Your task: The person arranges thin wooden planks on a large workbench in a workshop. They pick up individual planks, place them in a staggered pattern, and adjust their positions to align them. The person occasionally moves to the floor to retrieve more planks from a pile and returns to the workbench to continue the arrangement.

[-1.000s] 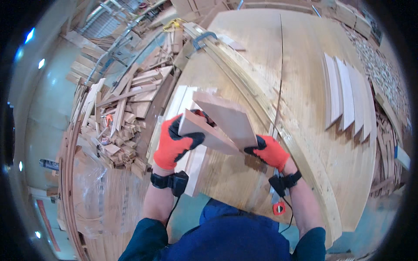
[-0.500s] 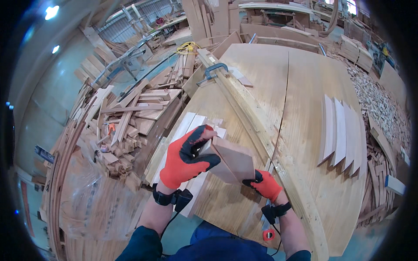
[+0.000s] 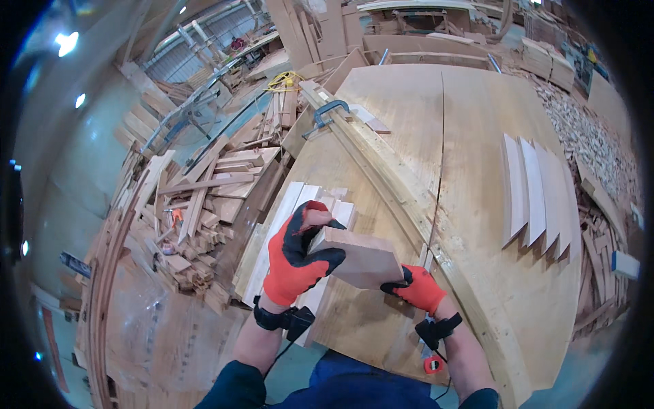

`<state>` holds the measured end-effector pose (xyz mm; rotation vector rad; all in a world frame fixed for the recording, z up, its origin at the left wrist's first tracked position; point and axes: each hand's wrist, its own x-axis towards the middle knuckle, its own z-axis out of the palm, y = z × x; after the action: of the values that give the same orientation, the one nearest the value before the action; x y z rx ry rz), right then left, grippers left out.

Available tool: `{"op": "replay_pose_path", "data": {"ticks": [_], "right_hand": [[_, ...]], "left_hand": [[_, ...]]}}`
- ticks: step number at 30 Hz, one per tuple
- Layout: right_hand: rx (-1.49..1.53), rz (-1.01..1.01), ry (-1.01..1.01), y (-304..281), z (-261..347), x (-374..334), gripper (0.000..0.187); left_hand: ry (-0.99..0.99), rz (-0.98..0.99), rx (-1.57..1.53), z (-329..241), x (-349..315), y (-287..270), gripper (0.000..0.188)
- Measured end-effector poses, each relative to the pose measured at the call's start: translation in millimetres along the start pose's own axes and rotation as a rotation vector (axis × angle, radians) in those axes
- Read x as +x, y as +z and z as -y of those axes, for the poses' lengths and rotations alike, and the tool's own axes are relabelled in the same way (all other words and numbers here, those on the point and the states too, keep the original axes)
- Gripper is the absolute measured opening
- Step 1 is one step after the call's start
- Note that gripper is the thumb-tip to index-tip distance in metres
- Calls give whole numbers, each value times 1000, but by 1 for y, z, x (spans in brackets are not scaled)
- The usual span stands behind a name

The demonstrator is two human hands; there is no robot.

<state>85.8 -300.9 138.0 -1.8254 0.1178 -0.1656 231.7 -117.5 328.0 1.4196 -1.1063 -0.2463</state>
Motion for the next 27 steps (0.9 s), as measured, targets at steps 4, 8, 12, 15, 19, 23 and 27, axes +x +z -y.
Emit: {"op": "replay_pose_path", "data": {"ticks": [4, 8, 12, 15, 19, 23, 27], "right_hand": [[111, -31, 154, 3, 17, 1, 34], [123, -81, -33, 12, -3, 5, 31], [162, -84, 23, 10, -4, 4, 31], [135, -93, -20, 13, -16, 7, 32], [222, -53, 3, 9, 5, 3, 41], [398, 45, 29, 4, 31, -7, 52], [643, 210, 185, 3, 49, -25, 47]], "left_hand": [[151, -31, 162, 14, -6, -2, 67], [261, -7, 260, 18, -2, -6, 60], [236, 18, 335, 19, 0, -5, 55], [145, -27, 255, 16, -3, -6, 54], [87, -90, 316, -11, 12, 1, 44], [3, -214, 55, -26, 38, -14, 46], [-157, -204, -162, -13, 61, -16, 51]]}}
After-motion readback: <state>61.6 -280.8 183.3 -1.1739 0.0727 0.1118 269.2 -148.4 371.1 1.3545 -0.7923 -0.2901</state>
